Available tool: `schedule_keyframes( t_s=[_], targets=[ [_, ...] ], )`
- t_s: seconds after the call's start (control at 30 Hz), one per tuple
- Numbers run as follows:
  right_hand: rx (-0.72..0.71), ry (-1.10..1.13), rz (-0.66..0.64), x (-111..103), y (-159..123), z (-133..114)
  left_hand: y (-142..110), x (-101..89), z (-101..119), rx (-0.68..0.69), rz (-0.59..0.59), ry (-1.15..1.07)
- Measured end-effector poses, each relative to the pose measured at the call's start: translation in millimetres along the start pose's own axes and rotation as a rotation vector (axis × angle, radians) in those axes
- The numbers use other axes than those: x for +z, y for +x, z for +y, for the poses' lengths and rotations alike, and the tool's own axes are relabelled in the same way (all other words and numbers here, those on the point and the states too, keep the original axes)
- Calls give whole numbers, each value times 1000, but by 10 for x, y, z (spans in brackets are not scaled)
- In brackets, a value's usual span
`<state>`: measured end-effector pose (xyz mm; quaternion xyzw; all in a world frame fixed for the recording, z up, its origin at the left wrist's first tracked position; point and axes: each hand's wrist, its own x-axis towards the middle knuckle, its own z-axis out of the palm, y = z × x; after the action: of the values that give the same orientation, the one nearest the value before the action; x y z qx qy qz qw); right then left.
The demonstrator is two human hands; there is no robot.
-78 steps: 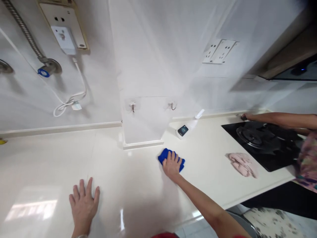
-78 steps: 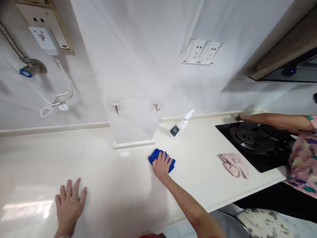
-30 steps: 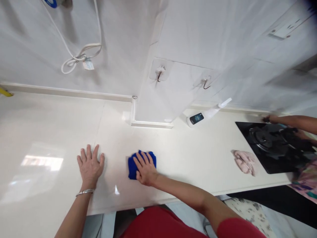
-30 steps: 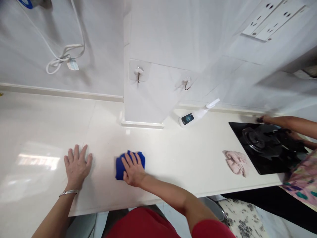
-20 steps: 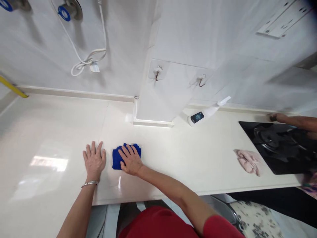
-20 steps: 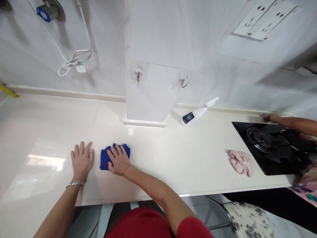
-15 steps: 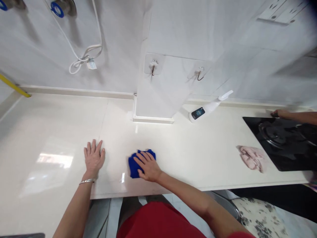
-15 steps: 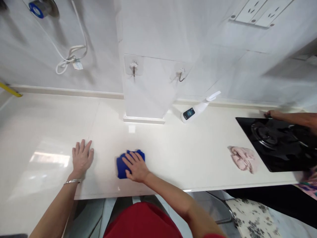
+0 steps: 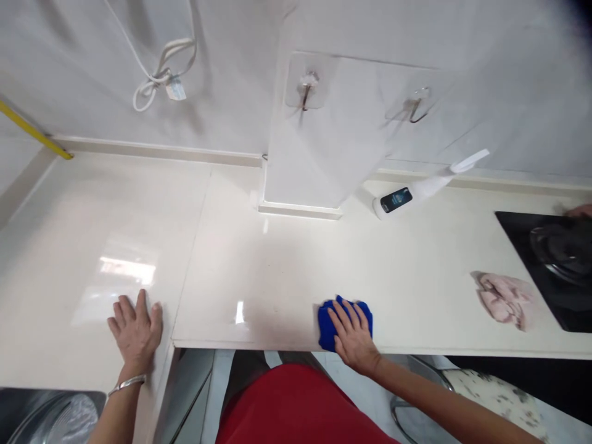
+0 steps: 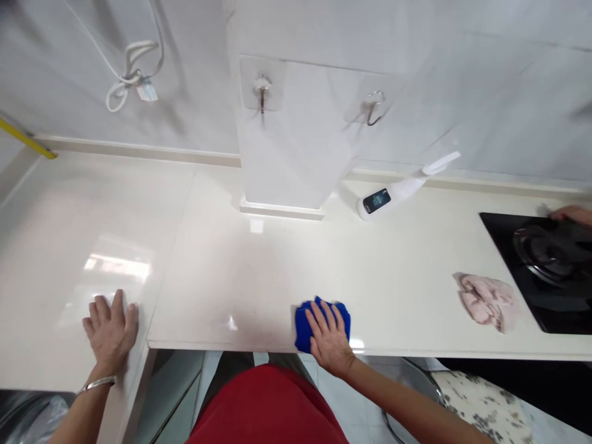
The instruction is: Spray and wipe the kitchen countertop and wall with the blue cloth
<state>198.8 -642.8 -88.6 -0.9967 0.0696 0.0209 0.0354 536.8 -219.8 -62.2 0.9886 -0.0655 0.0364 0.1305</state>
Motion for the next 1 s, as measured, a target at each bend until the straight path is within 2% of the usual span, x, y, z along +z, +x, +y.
schedule_keyframes(
  t_s=[0.17,0.33,0.5,0.57,0.63,0.7,0.8,0.9,1.0],
  targets=[
    [-171,152,-83,-43,812,-864,6,44,-6,-14,0,-16],
    [-404,300,-35,-54,1510,-1807,-24,101,-68,0,24,-2],
    [-530,374,-13,-52,2113,-2716,-13,107,-157,-66,2,-114],
    [-580,377,-6,-71,2311,-2993,-11,101,-217,-128,18,-222],
    [-644,383,8,-96,2452,-3155,-15,98,-271,-162,45,-295],
    [-729,399,28,-117,2516,-3170,-17,98,-306,-151,56,-304],
    [-861,419,43,-126,2450,-2905,-4,94,-315,-114,41,-278],
    [-884,410,24,-110,2213,-2343,17,63,-267,-88,24,-249],
    [-768,369,-6,-76,1831,-1572,24,2,-178,-57,-5,-163]
  ],
)
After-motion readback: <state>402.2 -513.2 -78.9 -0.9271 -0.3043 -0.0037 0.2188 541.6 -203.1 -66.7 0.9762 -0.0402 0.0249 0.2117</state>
